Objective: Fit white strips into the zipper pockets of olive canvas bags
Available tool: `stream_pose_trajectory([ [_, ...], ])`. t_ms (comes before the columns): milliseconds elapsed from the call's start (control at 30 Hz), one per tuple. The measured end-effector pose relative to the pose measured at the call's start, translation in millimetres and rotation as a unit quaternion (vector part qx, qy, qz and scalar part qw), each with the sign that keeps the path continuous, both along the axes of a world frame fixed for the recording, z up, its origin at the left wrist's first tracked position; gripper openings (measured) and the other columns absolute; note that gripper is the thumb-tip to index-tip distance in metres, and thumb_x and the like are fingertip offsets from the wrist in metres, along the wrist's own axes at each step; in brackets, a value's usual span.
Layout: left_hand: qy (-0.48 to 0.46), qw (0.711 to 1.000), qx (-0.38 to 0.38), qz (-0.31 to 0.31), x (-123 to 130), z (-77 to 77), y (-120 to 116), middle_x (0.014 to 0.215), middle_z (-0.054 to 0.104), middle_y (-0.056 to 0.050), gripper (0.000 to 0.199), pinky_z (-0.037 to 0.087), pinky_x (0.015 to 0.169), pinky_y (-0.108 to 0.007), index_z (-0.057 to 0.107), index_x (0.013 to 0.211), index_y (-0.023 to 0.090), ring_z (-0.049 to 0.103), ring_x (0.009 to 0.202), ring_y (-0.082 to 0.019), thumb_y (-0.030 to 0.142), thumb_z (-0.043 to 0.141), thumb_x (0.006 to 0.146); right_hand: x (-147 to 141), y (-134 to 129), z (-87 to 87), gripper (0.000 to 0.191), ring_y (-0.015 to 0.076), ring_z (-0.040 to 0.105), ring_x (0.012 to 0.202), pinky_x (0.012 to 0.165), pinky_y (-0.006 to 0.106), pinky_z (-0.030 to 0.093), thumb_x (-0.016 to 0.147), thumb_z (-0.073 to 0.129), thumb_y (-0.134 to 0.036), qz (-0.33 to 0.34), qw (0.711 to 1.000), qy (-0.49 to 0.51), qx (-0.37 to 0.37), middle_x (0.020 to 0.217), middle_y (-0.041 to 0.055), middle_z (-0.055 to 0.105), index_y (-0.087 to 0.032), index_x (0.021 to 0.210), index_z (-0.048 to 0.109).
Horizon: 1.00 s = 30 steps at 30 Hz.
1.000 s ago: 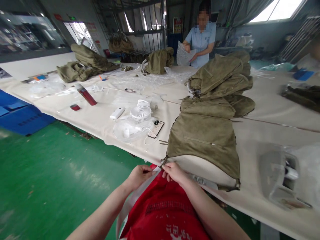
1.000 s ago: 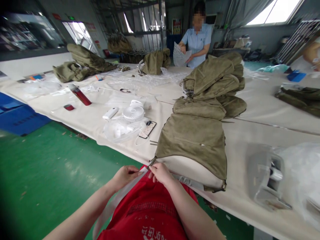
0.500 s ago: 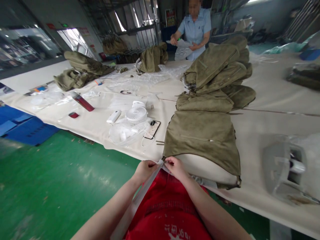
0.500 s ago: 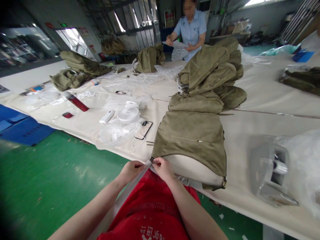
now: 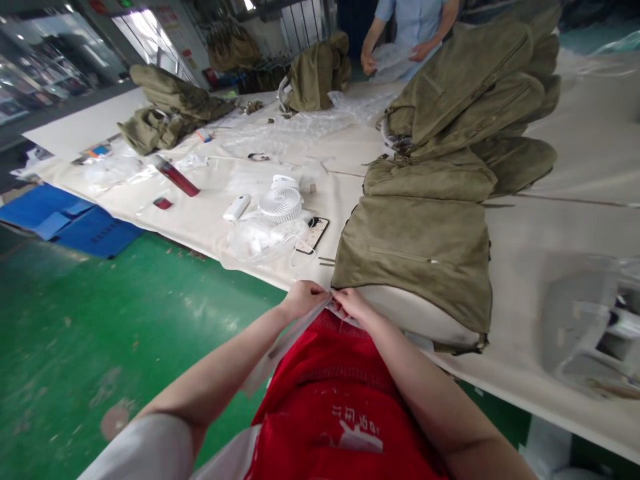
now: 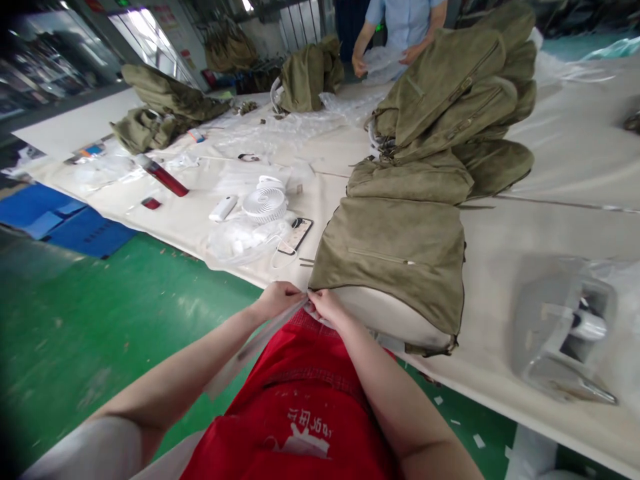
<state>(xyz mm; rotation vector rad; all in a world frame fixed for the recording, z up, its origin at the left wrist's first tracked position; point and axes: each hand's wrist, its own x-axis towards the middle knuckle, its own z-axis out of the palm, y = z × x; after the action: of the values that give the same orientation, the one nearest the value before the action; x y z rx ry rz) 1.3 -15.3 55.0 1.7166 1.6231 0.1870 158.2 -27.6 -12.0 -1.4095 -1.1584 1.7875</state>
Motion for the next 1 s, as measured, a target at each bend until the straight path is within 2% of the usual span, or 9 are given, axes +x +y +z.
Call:
stream_pose_trajectory([
  [100, 0.005, 0.999, 0.032, -0.023, -3.6, 3.1, 12.1, 0.054, 0.051, 0.002, 0.040, 0.026, 0.050, -0.023, 0.070, 0.067, 0.012, 0.041, 0.054, -0.010, 0.049, 0.058, 0.072, -9.5, 4.4, -1.6, 0.039, 0.0047, 0.032, 0.031, 0.035, 0.022, 0.016, 0.082, 0.056, -0.044, -0.038, 0.992, 0.101, -0.061, 0.047, -0.0006, 0.055, -0.016, 0.055, 0.054],
  [167, 0.024, 0.999, 0.025, -0.026, -4.8, 5.2, 16.8, 0.052, 0.051, 0.002, 0.040, 0.025, 0.049, -0.024, 0.070, 0.065, 0.012, 0.041, 0.052, -0.010, 0.050, 0.058, 0.071, -15.2, 4.1, -4.7, 0.037, 0.0042, 0.030, 0.031, 0.034, 0.021, 0.014, 0.079, 0.058, -0.043, -0.060, 0.985, 0.144, -0.073, 0.042, -0.0028, 0.050, -0.017, 0.054, 0.052],
  [300, 0.091, 0.995, -0.003, -0.039, -3.7, 5.7, 16.4, 0.040, 0.036, 0.003, 0.049, 0.019, 0.047, -0.026, 0.062, 0.050, 0.014, 0.032, 0.044, -0.009, 0.057, 0.055, 0.072, -19.2, -0.7, -11.9, 0.037, 0.0043, 0.028, 0.031, 0.035, 0.020, 0.015, 0.071, 0.065, -0.045, -0.071, 0.985, 0.146, -0.058, 0.034, -0.0057, 0.040, -0.016, 0.051, 0.053],
  [400, 0.092, 0.995, 0.016, -0.035, -2.4, 2.6, 10.9, 0.040, 0.033, 0.004, 0.050, 0.016, 0.047, -0.027, 0.059, 0.047, 0.014, 0.029, 0.044, -0.008, 0.056, 0.052, 0.075, -16.4, -3.4, -16.2, 0.037, 0.0054, 0.038, 0.036, 0.036, 0.020, 0.021, 0.068, 0.067, -0.048, -0.076, 0.982, 0.164, -0.061, 0.043, -0.0012, 0.052, -0.015, 0.054, 0.057],
  [500, 0.070, 0.997, 0.039, -0.021, -1.1, -1.5, 3.9, 0.044, 0.037, 0.003, 0.047, 0.017, 0.048, -0.026, 0.061, 0.051, 0.014, 0.031, 0.045, -0.008, 0.049, 0.049, 0.079, -13.4, -3.8, -20.3, 0.038, 0.0072, 0.045, 0.042, 0.039, 0.019, 0.026, 0.072, 0.064, -0.052, -0.061, 0.975, 0.200, -0.072, 0.054, 0.0029, 0.061, -0.015, 0.062, 0.063],
  [667, 0.065, 0.995, 0.067, 0.022, 4.2, -3.7, -8.1, 0.047, 0.046, 0.001, 0.042, 0.019, 0.049, -0.025, 0.062, 0.055, 0.013, 0.036, 0.048, -0.009, 0.043, 0.048, 0.081, -15.8, -2.6, -21.1, 0.043, 0.0069, 0.043, 0.040, 0.038, 0.020, 0.027, 0.070, 0.066, -0.057, -0.074, 0.979, 0.180, -0.068, 0.054, 0.0024, 0.060, -0.015, 0.061, 0.062],
  [867, 0.089, 0.987, 0.126, 0.040, 7.9, 4.0, -12.7, 0.055, 0.057, -0.003, 0.041, 0.021, 0.051, -0.025, 0.064, 0.056, 0.016, 0.044, 0.052, -0.011, 0.042, 0.046, 0.083, -21.4, -3.3, -11.5, 0.042, 0.0065, 0.043, 0.039, 0.036, 0.020, 0.027, 0.075, 0.062, -0.056, -0.091, 0.983, 0.151, -0.057, 0.055, 0.0016, 0.060, -0.017, 0.060, 0.060],
  [1000, 0.082, 0.991, 0.098, 0.039, 9.3, 8.7, -6.5, 0.060, 0.062, -0.004, 0.033, 0.026, 0.054, -0.024, 0.068, 0.061, 0.017, 0.051, 0.057, -0.013, 0.039, 0.051, 0.081, -25.9, -1.7, -11.0, 0.038, 0.0063, 0.042, 0.036, 0.034, 0.019, 0.025, 0.078, 0.060, -0.050, -0.107, 0.984, 0.125, -0.062, 0.054, 0.0011, 0.060, -0.017, 0.060, 0.058],
])
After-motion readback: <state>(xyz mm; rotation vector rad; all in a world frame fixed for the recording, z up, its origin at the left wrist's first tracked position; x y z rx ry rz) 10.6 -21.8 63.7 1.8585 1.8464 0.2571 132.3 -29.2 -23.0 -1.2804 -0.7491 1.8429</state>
